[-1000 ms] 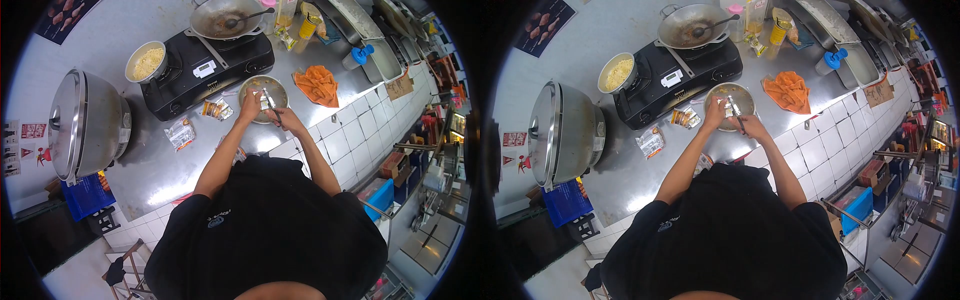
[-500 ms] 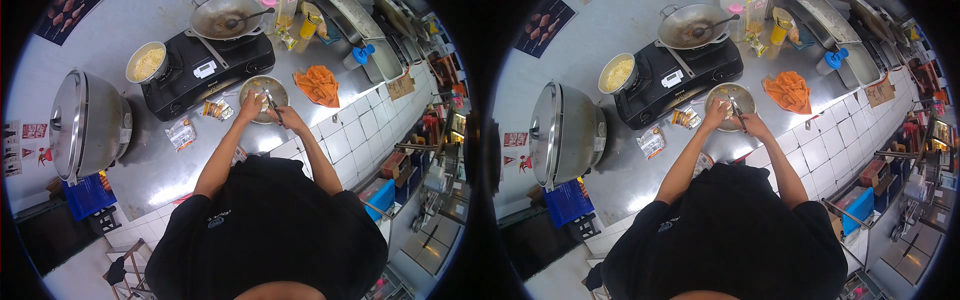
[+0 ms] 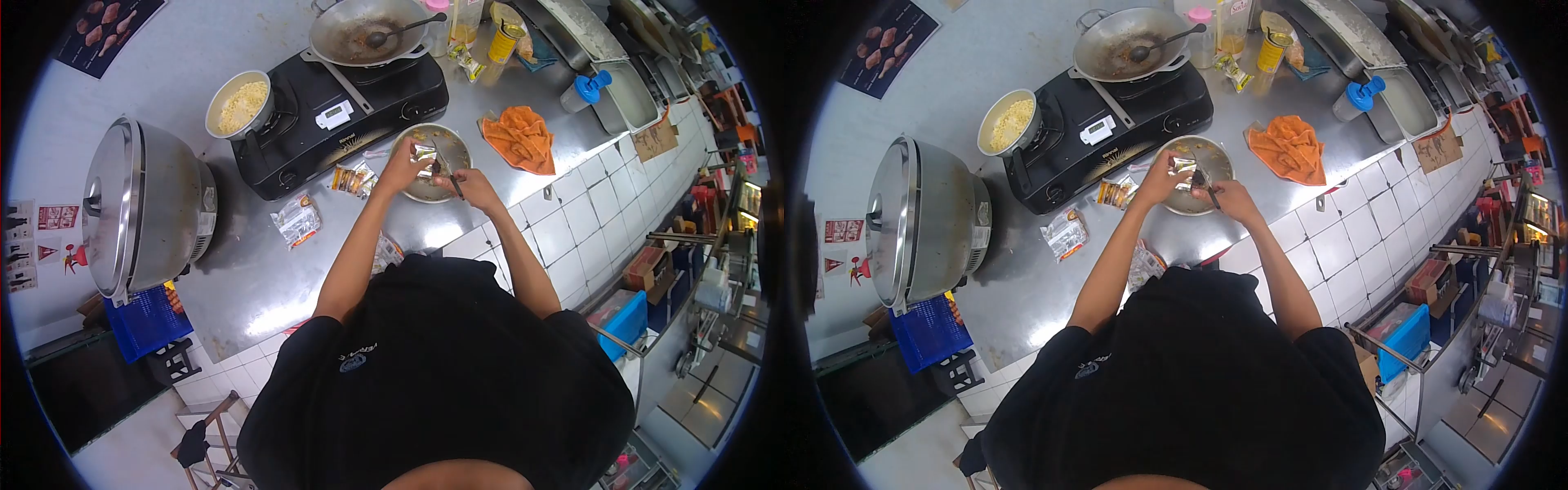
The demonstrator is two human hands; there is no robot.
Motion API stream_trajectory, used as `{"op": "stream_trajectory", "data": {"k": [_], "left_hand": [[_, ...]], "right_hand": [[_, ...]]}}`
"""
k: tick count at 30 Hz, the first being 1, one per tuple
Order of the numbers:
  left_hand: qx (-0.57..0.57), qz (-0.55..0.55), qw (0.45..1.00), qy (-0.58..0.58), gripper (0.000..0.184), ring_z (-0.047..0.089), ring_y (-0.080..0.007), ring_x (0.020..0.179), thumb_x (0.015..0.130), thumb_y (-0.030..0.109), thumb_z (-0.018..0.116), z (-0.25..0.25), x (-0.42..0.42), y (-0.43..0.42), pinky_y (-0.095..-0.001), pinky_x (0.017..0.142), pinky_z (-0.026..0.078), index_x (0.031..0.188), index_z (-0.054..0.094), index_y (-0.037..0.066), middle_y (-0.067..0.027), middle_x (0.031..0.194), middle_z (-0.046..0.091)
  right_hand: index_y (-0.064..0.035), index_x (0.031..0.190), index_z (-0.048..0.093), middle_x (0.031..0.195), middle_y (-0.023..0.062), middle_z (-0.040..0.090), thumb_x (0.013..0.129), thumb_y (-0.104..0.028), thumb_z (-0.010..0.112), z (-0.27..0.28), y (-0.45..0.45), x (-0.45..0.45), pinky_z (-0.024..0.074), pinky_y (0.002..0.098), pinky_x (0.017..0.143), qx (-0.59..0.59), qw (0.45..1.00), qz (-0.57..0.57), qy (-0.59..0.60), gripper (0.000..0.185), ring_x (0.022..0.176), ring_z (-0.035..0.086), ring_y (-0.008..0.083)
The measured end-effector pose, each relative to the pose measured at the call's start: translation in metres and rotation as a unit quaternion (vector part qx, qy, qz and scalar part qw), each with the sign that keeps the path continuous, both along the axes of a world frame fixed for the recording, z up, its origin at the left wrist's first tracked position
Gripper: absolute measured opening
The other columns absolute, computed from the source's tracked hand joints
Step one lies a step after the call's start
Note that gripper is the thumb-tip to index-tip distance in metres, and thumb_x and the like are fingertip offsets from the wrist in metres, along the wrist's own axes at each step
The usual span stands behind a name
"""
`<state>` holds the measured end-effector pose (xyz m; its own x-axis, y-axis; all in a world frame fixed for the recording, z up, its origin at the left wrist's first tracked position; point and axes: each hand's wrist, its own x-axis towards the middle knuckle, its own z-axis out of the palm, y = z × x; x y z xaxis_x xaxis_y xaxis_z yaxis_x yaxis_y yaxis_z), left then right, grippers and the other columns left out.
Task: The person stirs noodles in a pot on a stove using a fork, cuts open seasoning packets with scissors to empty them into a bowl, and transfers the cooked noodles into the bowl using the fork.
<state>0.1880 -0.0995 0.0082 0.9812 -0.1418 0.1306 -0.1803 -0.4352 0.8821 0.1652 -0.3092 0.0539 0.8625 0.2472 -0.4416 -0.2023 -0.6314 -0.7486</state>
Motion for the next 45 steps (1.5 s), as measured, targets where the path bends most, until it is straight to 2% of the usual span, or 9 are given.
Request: {"op": "stream_trajectory", "data": {"k": [1,2,6,11,24,36,39,42,45], "left_hand": [[0.006,0.002,1.000,0.028,0.037,0.060,-0.0236,0.088,0.087,0.019,0.068,0.011,0.001,0.003,-0.0360,0.079,0.048,0.114,0.049,0.002,-0.0137,0.092,0.060],[0.013,0.005,0.998,0.055,0.035,0.060,-0.0266,0.096,0.084,0.013,0.070,0.022,0.001,0.005,-0.0375,0.085,0.047,0.112,0.052,0.003,-0.0142,0.097,0.061],[0.030,0.015,0.999,-0.023,0.026,0.061,-0.0293,0.096,0.079,0.012,0.072,0.024,0.003,0.007,-0.0370,0.084,0.047,0.102,0.063,0.003,-0.0137,0.099,0.063],[0.000,0.000,0.997,-0.078,0.020,0.060,-0.0342,0.094,0.080,0.006,0.069,0.028,-0.004,-0.004,-0.0395,0.085,0.047,0.099,0.068,0.003,-0.0153,0.096,0.063],[0.035,-0.041,0.994,-0.098,0.018,0.060,-0.0326,0.089,0.081,0.000,0.062,0.027,-0.010,-0.006,-0.0396,0.081,0.048,0.097,0.071,0.005,-0.0133,0.093,0.060],[0.156,-0.034,0.986,-0.047,0.016,0.061,-0.0349,0.090,0.082,0.016,0.068,0.028,-0.003,-0.003,-0.0439,0.078,0.048,0.092,0.069,0.004,-0.0108,0.095,0.061],[0.148,-0.037,0.986,-0.074,0.018,0.061,-0.0343,0.089,0.083,0.009,0.065,0.021,-0.003,0.001,-0.0419,0.077,0.049,0.099,0.067,0.004,-0.0117,0.094,0.060],[0.125,-0.048,0.988,-0.074,0.027,0.059,-0.0368,0.099,0.082,0.004,0.062,0.021,-0.007,0.003,-0.0410,0.084,0.049,0.109,0.064,0.002,-0.0146,0.106,0.059],[0.139,-0.039,0.988,-0.062,0.026,0.060,-0.0357,0.099,0.082,0.005,0.063,0.019,-0.009,0.004,-0.0407,0.085,0.050,0.107,0.065,0.002,-0.0135,0.105,0.060]], "right_hand": [[-0.0012,0.073,0.065,0.056,0.0060,0.053,0.070,-0.067,0.073,0.000,-0.001,0.000,0.0414,0.0331,0.050,0.000,1.000,0.000,0.000,0.066,0.052,0.053,0.0174],[0.0002,0.073,0.065,0.059,0.0106,0.057,0.069,-0.066,0.073,0.000,-0.003,-0.001,0.0445,0.0375,0.055,-0.042,0.999,0.017,-0.027,0.067,0.057,0.057,0.0240],[0.0018,0.072,0.065,0.070,0.0210,0.065,0.070,-0.064,0.073,-0.007,0.002,-0.007,0.0505,0.0463,0.069,-0.149,0.982,0.026,-0.111,0.066,0.073,0.065,0.0391],[0.0012,0.078,0.068,0.078,0.0233,0.067,0.070,-0.063,0.073,0.009,0.011,-0.008,0.0517,0.0475,0.076,-0.188,0.980,0.046,-0.050,0.065,0.083,0.067,0.0398],[0.0008,0.087,0.070,0.088,0.0246,0.068,0.074,-0.061,0.070,0.012,0.017,-0.010,0.0523,0.0474,0.079,-0.240,0.968,0.061,-0.041,0.063,0.089,0.067,0.0403],[0.0013,0.089,0.069,0.088,0.0257,0.067,0.074,-0.058,0.071,0.014,0.018,-0.007,0.0528,0.0469,0.079,-0.250,0.964,0.053,-0.068,0.061,0.089,0.066,0.0407],[0.0022,0.091,0.068,0.090,0.0264,0.067,0.074,-0.059,0.071,0.018,0.019,-0.008,0.0526,0.0471,0.080,-0.255,0.963,0.034,-0.079,0.063,0.091,0.066,0.0410],[0.0016,0.092,0.067,0.091,0.0265,0.067,0.074,-0.060,0.070,0.023,0.019,-0.007,0.0525,0.0472,0.081,-0.265,0.961,0.035,-0.066,0.064,0.092,0.065,0.0412],[-0.0003,0.089,0.069,0.088,0.0254,0.067,0.074,-0.061,0.070,0.015,0.018,-0.007,0.0524,0.0472,0.080,-0.266,0.959,0.052,-0.087,0.063,0.090,0.066,0.0405]]}}
